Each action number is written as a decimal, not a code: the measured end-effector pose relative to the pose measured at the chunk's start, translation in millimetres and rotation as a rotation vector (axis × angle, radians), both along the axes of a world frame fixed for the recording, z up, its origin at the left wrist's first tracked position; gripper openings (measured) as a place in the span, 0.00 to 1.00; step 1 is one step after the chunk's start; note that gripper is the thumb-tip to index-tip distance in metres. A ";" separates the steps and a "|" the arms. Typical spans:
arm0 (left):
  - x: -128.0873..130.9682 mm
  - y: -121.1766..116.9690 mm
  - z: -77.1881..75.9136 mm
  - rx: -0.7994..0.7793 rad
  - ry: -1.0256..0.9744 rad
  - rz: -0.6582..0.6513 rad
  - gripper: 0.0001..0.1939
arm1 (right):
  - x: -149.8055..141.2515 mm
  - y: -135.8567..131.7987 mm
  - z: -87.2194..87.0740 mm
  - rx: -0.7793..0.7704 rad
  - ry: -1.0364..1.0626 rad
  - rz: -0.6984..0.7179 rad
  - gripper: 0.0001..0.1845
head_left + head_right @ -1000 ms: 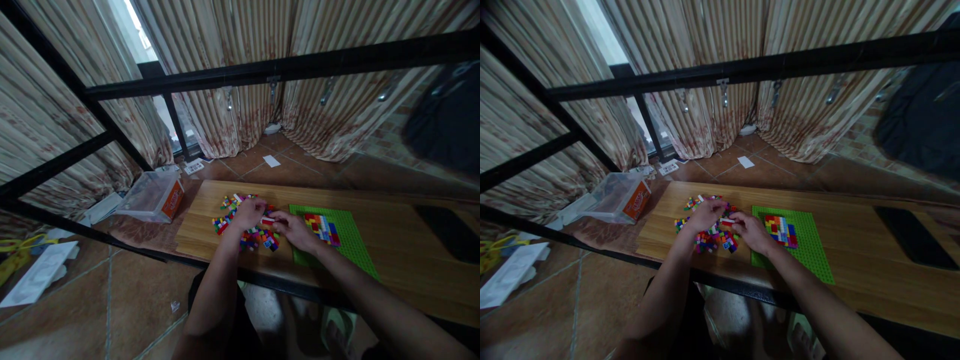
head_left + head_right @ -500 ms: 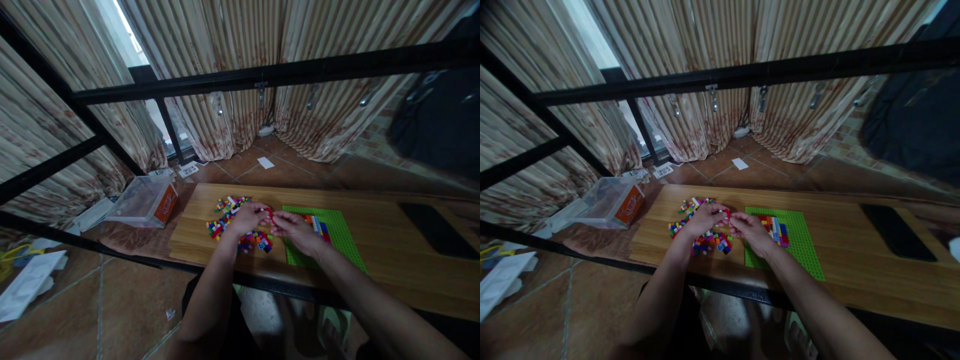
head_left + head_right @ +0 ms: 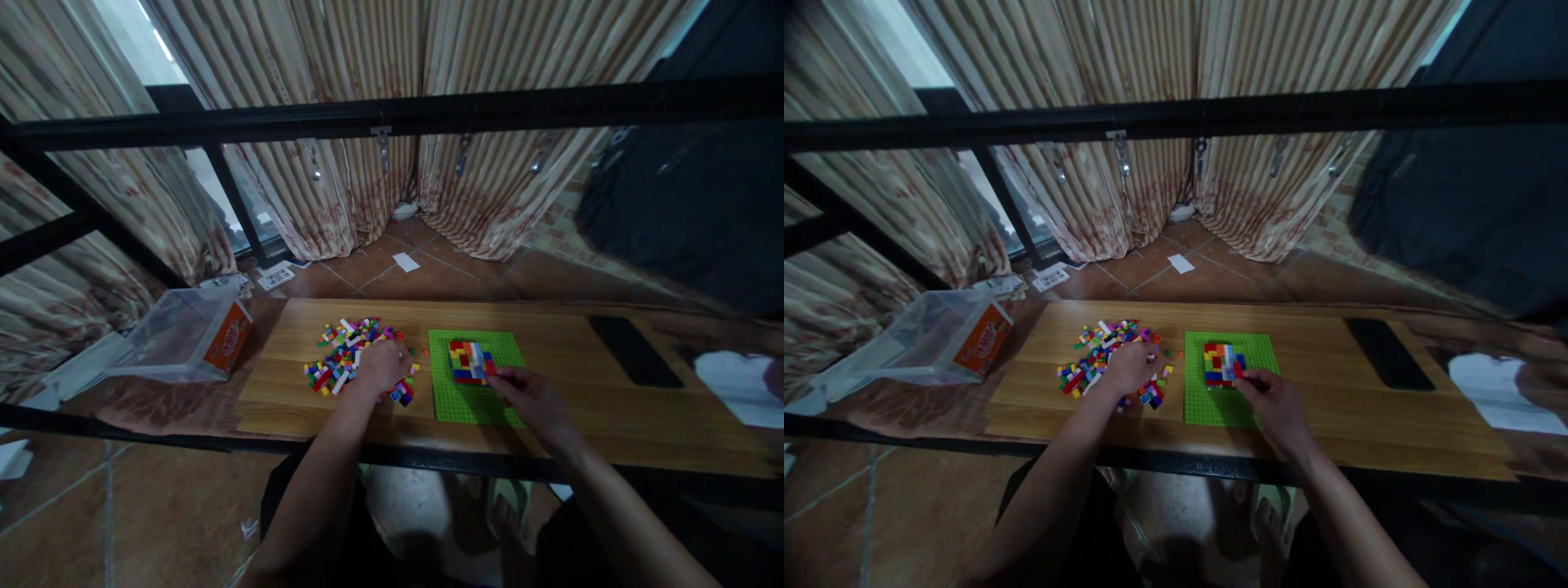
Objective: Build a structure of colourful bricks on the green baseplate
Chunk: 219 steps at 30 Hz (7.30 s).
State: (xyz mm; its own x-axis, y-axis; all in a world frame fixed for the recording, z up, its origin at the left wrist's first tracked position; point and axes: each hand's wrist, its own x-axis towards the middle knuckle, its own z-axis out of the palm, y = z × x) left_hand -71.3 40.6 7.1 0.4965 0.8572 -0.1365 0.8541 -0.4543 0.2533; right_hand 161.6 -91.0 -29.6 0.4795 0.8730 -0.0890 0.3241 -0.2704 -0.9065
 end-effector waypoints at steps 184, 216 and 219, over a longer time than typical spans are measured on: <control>58.5 -29.5 -45.9 -0.378 -0.654 -0.050 0.13 | 57.2 40.4 -4.2 -0.187 0.073 0.310 0.23; 2.4 5.3 10.5 -0.047 -0.240 0.026 0.14 | 62.0 40.8 -2.3 -0.296 -0.196 0.378 0.40; -40.1 23.1 24.0 -0.062 -0.097 0.157 0.17 | 63.5 42.8 -2.0 -0.300 -0.171 0.348 0.38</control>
State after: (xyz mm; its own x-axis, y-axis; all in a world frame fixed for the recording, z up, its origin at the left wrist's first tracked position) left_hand -111.4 63.7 31.1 0.3705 0.9167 -0.1499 0.8835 -0.2980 0.3614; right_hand 225.1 -48.2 -31.7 0.1934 0.9320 -0.3065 0.5791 -0.3606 -0.7312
